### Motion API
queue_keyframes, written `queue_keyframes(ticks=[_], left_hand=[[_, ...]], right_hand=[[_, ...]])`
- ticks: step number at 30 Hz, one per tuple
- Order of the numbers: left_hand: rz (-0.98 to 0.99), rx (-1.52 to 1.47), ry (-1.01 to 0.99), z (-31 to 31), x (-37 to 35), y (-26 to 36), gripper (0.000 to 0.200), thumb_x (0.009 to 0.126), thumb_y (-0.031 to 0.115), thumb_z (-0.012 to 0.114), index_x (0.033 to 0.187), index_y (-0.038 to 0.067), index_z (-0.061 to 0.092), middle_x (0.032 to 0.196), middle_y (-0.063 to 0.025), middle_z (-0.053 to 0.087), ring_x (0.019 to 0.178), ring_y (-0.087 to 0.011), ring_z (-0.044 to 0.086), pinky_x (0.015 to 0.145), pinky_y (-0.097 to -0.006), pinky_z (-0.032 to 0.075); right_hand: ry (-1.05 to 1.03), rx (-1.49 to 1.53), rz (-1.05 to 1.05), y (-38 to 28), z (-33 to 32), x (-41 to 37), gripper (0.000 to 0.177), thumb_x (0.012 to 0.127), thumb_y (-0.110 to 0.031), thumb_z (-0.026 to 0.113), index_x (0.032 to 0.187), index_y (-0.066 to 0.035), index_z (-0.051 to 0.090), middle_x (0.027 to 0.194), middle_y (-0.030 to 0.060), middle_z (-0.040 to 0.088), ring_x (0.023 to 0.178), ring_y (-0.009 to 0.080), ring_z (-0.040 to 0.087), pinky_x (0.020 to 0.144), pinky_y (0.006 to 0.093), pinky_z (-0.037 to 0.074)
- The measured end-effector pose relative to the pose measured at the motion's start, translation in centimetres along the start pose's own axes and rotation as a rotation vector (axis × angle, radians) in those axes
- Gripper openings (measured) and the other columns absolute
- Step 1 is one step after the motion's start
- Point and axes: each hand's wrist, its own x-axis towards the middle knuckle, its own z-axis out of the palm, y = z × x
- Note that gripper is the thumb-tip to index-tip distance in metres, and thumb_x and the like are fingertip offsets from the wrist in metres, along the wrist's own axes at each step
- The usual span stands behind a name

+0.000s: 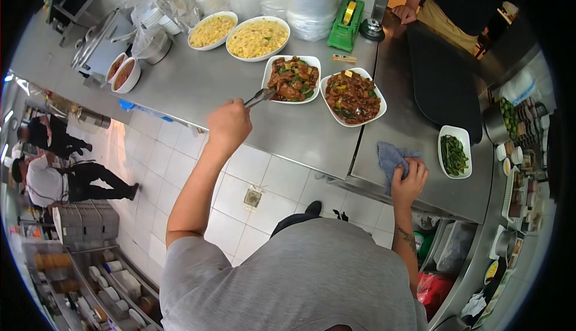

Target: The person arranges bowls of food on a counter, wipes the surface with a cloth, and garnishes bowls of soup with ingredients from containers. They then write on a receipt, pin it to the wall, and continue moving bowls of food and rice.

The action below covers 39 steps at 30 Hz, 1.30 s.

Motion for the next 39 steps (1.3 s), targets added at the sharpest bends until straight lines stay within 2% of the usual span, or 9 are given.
queue_keyframes(ticks=[5, 13, 16, 19, 23, 29, 32, 34, 39], left_hand=[[0.018, -0.003, 0.047, 1.5, 1.2, -0.4, 0.014, 0.081, 0.016, 0.055, 0.077, 0.002, 0.056, 0.073, -0.0173, 0.060, 0.067, -0.0373, 0.058, 0.060, -0.0453, 0.046], [0.053, -0.252, 0.167, -2.8, 4.6, -0.3, 0.015, 0.081, 0.017, 0.057, 0.078, 0.002, 0.060, 0.073, -0.0205, 0.060, 0.071, -0.0386, 0.058, 0.061, -0.0444, 0.045], [0.075, -0.367, 0.144, -0.9, 6.1, 0.2, 0.016, 0.081, 0.017, 0.057, 0.079, 0.001, 0.061, 0.074, -0.0213, 0.060, 0.071, -0.0392, 0.058, 0.062, -0.0438, 0.045], [0.053, -0.249, -0.015, 1.4, 6.4, 0.2, 0.016, 0.082, 0.016, 0.057, 0.078, 0.001, 0.060, 0.074, -0.0214, 0.060, 0.072, -0.0397, 0.057, 0.062, -0.0433, 0.045], [0.099, -0.342, 0.193, -0.7, 4.4, 0.7, 0.014, 0.083, 0.014, 0.056, 0.078, 0.001, 0.058, 0.069, -0.0201, 0.057, 0.067, -0.0397, 0.055, 0.060, -0.0439, 0.044], [0.136, -0.245, 0.174, 4.1, 1.7, 0.7, 0.010, 0.081, 0.011, 0.056, 0.076, 0.003, 0.054, 0.075, -0.0175, 0.058, 0.067, -0.0389, 0.056, 0.058, -0.0455, 0.044], [0.148, -0.247, 0.257, 3.1, 1.9, 0.6, 0.010, 0.082, 0.012, 0.055, 0.078, 0.003, 0.054, 0.075, -0.0177, 0.058, 0.067, -0.0391, 0.056, 0.057, -0.0458, 0.044], [0.079, -0.265, 0.242, 0.8, 2.0, 1.8, 0.013, 0.083, 0.014, 0.055, 0.077, 0.002, 0.054, 0.074, -0.0191, 0.058, 0.068, -0.0391, 0.056, 0.058, -0.0456, 0.044], [0.203, -0.356, 0.201, 1.1, 4.7, 6.6, 0.015, 0.082, 0.016, 0.056, 0.083, 0.002, 0.061, 0.076, -0.0193, 0.061, 0.071, -0.0379, 0.058, 0.063, -0.0452, 0.046]], right_hand=[[0.008, -0.024, -0.004, 0.3, 0.2, 0.0, 0.021, 0.071, -0.012, 0.057, 0.090, -0.005, 0.059, 0.099, 0.0140, 0.053, 0.093, 0.0334, 0.049, 0.081, 0.0426, 0.041], [0.001, -0.009, 0.010, 0.2, 0.1, 0.0, 0.020, 0.071, -0.012, 0.058, 0.090, -0.004, 0.059, 0.098, 0.0140, 0.053, 0.092, 0.0332, 0.048, 0.082, 0.0426, 0.040], [0.007, -0.001, 0.008, 0.1, 0.1, 0.1, 0.020, 0.071, -0.012, 0.058, 0.090, -0.004, 0.059, 0.098, 0.0140, 0.053, 0.092, 0.0334, 0.048, 0.082, 0.0426, 0.040], [0.002, 0.008, 0.013, -0.1, -0.1, 0.2, 0.021, 0.070, -0.012, 0.058, 0.090, -0.005, 0.059, 0.097, 0.0137, 0.053, 0.092, 0.0333, 0.048, 0.082, 0.0425, 0.040], [-0.008, 0.008, 0.015, 0.3, 0.0, 0.1, 0.022, 0.068, -0.011, 0.058, 0.090, -0.006, 0.059, 0.096, 0.0129, 0.053, 0.091, 0.0327, 0.048, 0.082, 0.0418, 0.040], [0.017, -0.003, 0.007, 0.4, 0.1, 0.1, 0.023, 0.068, -0.013, 0.058, 0.090, -0.007, 0.060, 0.096, 0.0118, 0.054, 0.091, 0.0318, 0.049, 0.082, 0.0419, 0.039], [0.011, -0.012, -0.001, 0.7, 0.3, -0.1, 0.024, 0.068, -0.015, 0.058, 0.091, -0.008, 0.060, 0.097, 0.0116, 0.054, 0.092, 0.0313, 0.049, 0.082, 0.0423, 0.039], [0.027, -0.041, -0.010, 0.5, 0.1, 0.0, 0.025, 0.068, -0.015, 0.058, 0.092, -0.008, 0.061, 0.098, 0.0113, 0.054, 0.093, 0.0310, 0.048, 0.083, 0.0423, 0.039], [0.040, -0.020, -0.025, 0.5, -0.3, 0.1, 0.027, 0.068, -0.016, 0.058, 0.094, -0.009, 0.061, 0.100, 0.0113, 0.054, 0.093, 0.0309, 0.048, 0.085, 0.0427, 0.038]])
